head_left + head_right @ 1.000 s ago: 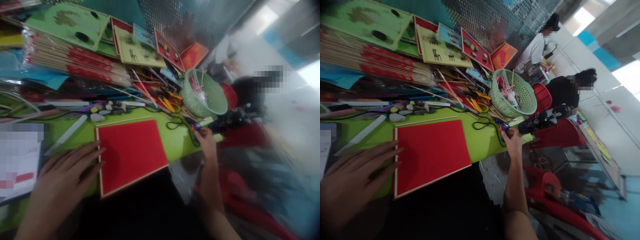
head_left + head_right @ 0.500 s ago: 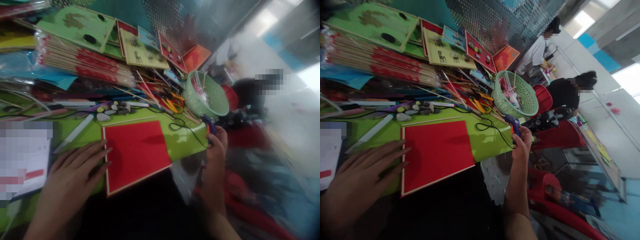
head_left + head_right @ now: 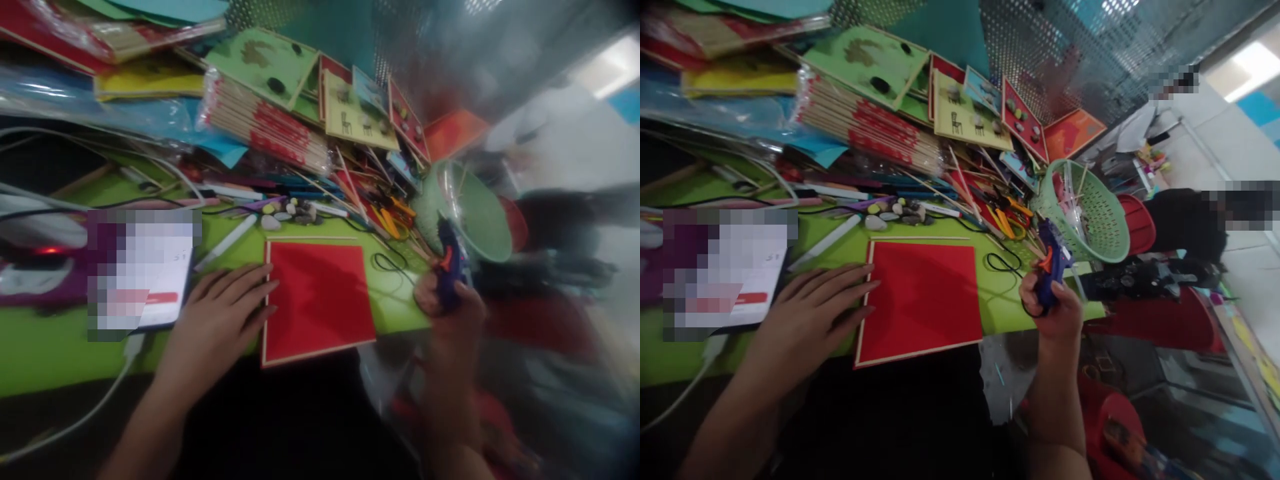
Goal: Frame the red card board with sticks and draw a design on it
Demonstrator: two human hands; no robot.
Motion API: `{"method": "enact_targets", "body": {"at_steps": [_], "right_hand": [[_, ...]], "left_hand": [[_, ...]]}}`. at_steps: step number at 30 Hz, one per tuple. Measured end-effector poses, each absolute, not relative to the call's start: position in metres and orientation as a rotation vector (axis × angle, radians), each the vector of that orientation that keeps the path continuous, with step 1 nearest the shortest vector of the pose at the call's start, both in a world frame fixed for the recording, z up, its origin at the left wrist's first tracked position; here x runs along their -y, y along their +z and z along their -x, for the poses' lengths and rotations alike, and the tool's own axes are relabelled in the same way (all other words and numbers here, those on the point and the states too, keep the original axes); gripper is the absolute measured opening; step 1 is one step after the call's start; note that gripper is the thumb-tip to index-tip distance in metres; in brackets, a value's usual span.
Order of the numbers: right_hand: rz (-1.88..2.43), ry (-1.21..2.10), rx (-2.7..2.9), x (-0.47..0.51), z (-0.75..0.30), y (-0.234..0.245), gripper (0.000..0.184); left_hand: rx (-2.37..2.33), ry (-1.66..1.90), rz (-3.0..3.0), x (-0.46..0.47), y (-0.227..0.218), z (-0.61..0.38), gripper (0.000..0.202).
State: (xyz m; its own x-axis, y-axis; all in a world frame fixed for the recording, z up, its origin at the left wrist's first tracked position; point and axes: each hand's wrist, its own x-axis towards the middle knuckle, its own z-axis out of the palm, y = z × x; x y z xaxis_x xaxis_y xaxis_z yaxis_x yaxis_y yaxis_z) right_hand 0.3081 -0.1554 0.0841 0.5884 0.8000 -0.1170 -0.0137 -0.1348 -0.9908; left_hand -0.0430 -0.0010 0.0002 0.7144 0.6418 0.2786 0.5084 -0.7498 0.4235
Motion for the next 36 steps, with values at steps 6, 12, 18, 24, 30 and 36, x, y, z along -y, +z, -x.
{"method": "enact_targets", "body": {"at_steps": [6,12,18,24,30,36], "right_hand": [[1.583,0.987,0.768,0.116,-0.283,0.091,0.037],[1.604,1.191,0.949,0.078,-0.256,0.077,0.029],[1.764,1.205,1.213,0.053,-0.238,0.068,0.041],[1.858,1.172,1.372,0.043,-0.226,0.076,0.055],[1.873,1.150,1.418,0.039,-0.223,0.073,0.054],[1.880,1.154,1.418,0.037,-0.219,0.076,0.054]], "left_hand": [[-0.905,0.591,-2.593,0.005,0.002,0.041,0.032],[-0.883,0.679,-2.597,0.005,0.002,0.039,0.026],[-0.880,0.735,-2.599,0.006,0.000,0.039,0.021],[-0.877,0.763,-2.592,0.007,0.001,0.039,0.019],[-0.878,0.753,-2.585,0.007,0.002,0.039,0.020],[-0.881,0.759,-2.568,0.007,0.003,0.039,0.021]]}}
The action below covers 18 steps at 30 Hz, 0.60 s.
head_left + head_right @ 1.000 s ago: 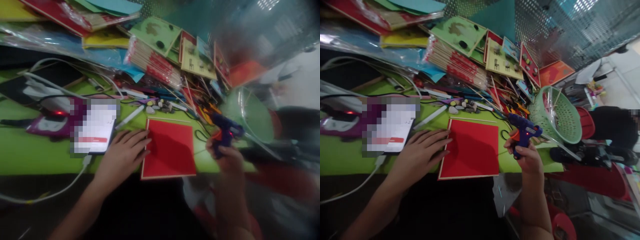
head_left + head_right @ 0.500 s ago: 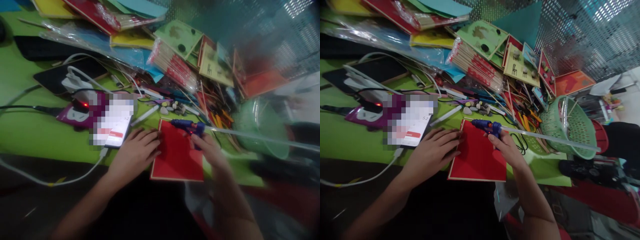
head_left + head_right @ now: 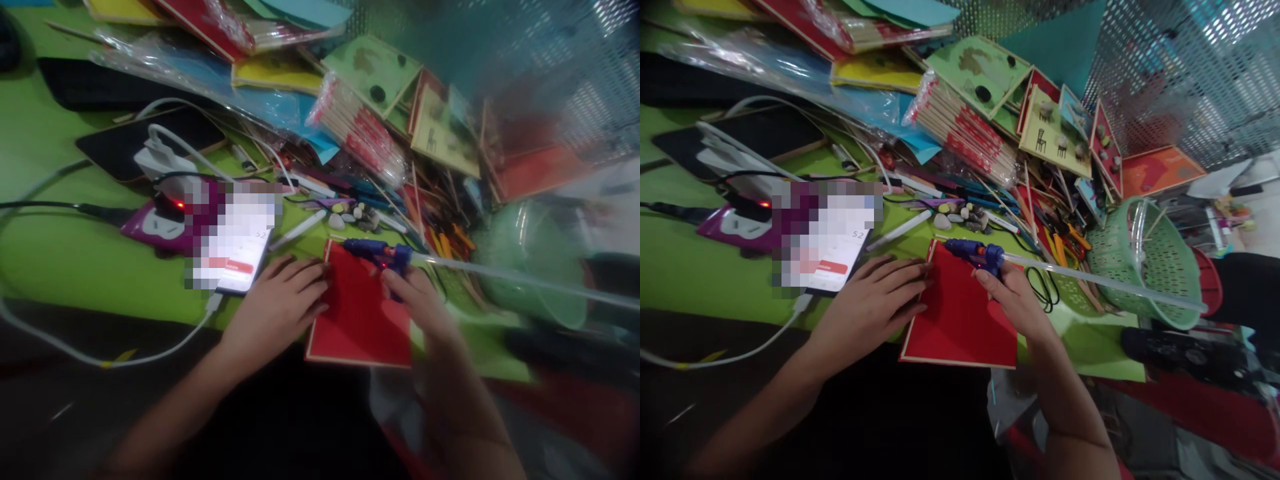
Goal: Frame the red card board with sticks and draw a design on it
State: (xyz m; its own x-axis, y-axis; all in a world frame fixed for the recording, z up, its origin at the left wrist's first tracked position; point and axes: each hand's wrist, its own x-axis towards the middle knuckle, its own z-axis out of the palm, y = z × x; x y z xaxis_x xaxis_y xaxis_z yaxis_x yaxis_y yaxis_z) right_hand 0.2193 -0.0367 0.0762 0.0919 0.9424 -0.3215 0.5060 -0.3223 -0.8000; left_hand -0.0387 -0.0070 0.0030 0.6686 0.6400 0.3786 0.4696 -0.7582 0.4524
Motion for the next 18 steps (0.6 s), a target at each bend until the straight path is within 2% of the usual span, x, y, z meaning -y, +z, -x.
{"method": "enact_targets", "body": {"at_steps": [11,18], "right_hand": [[1.905,1.139,1.419,0.0360,-0.2199,0.0717,0.060],[1.925,1.115,1.431,0.0378,-0.2214,0.0730,0.058]], "left_hand": [[-0.885,0.766,-2.558,0.0070,0.0046,0.0383,0.022],[-0.885,0.770,-2.554,0.0067,0.0046,0.0383,0.021]]}}
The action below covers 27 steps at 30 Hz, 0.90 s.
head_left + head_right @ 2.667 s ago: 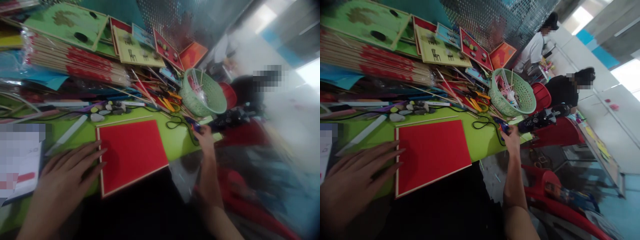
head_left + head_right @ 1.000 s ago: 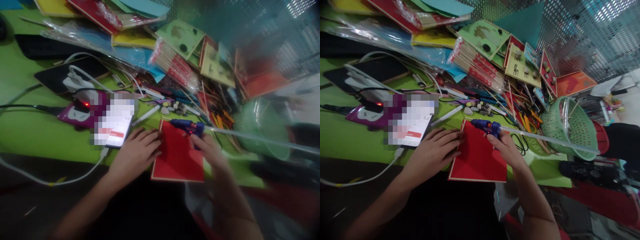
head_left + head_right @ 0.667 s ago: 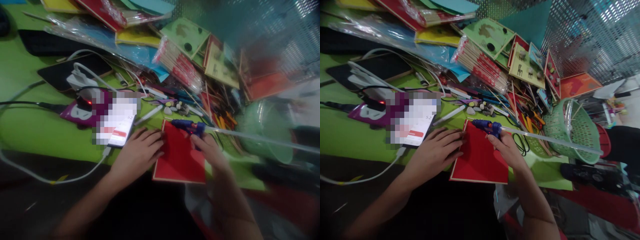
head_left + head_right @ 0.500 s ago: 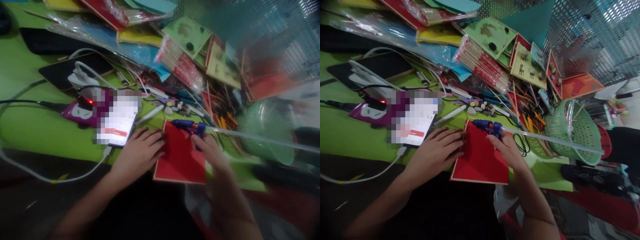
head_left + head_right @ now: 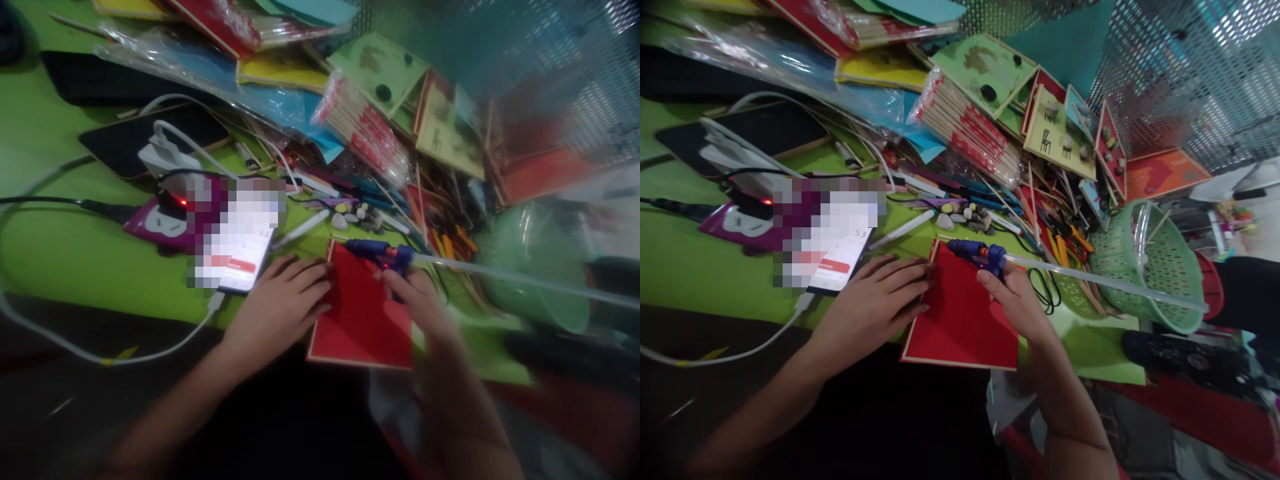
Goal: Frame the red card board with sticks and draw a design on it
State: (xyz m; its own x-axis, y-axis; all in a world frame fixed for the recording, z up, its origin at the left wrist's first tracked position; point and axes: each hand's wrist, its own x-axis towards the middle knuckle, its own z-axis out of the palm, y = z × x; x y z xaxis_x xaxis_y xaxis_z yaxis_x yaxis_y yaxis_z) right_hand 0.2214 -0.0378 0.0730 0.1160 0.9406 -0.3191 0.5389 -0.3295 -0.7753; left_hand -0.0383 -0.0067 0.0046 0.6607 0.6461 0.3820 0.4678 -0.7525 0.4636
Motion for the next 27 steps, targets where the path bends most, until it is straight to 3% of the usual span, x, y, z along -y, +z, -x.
{"method": "enact_targets", "body": {"at_steps": [27], "right_hand": [[1.980,1.004,1.611,0.0360,-0.2257,0.0746,0.052]], "left_hand": [[-0.892,0.763,-2.536,0.0073,0.0031,0.0382,0.022]]}}
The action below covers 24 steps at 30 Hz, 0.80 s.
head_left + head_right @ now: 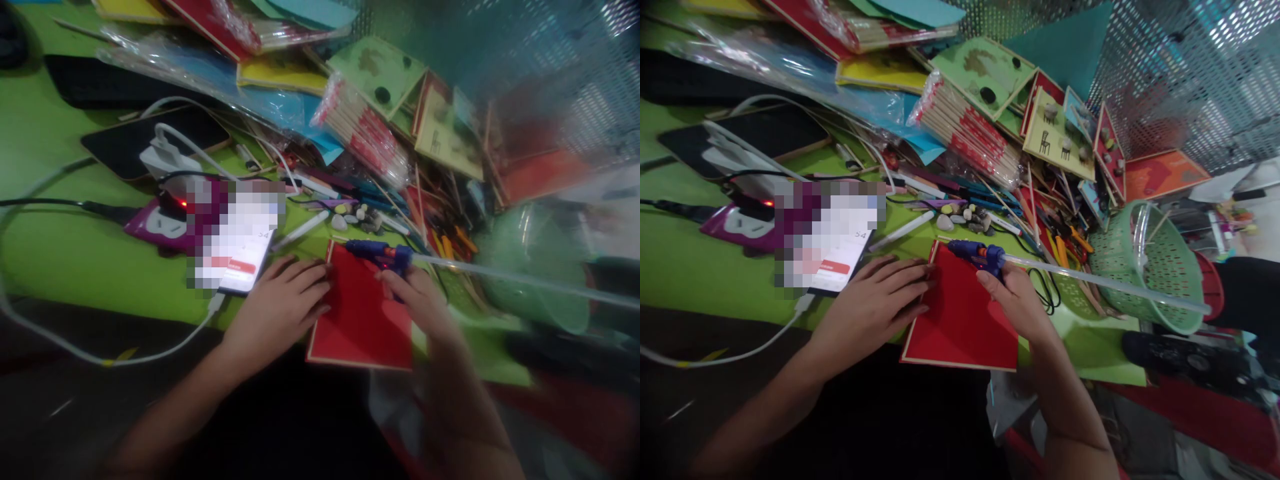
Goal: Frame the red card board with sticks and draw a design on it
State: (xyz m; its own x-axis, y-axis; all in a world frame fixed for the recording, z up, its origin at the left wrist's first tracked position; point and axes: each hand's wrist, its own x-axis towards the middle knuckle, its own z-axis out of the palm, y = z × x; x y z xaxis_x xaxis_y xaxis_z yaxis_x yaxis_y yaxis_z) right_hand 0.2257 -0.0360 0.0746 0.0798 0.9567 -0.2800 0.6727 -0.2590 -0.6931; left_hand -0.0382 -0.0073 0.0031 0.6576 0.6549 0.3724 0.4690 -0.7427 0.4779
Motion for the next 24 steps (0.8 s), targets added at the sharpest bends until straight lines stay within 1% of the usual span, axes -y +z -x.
{"method": "enact_targets", "body": {"at_steps": [6,11,16,24], "right_hand": [[2.027,0.967,1.587,0.040,-0.230,0.079,0.048],[1.979,0.974,1.616,0.034,-0.220,0.079,0.047],[2.007,0.958,1.641,0.037,-0.225,0.080,0.043],[2.077,0.913,1.620,0.046,-0.235,0.080,0.043]], "left_hand": [[-0.885,0.748,-2.546,0.007,0.004,0.039,0.022],[-0.885,0.751,-2.559,0.007,0.003,0.039,0.021],[-0.887,0.746,-2.559,0.007,0.004,0.039,0.021],[-0.894,0.745,-2.542,0.007,0.002,0.039,0.023]]}}
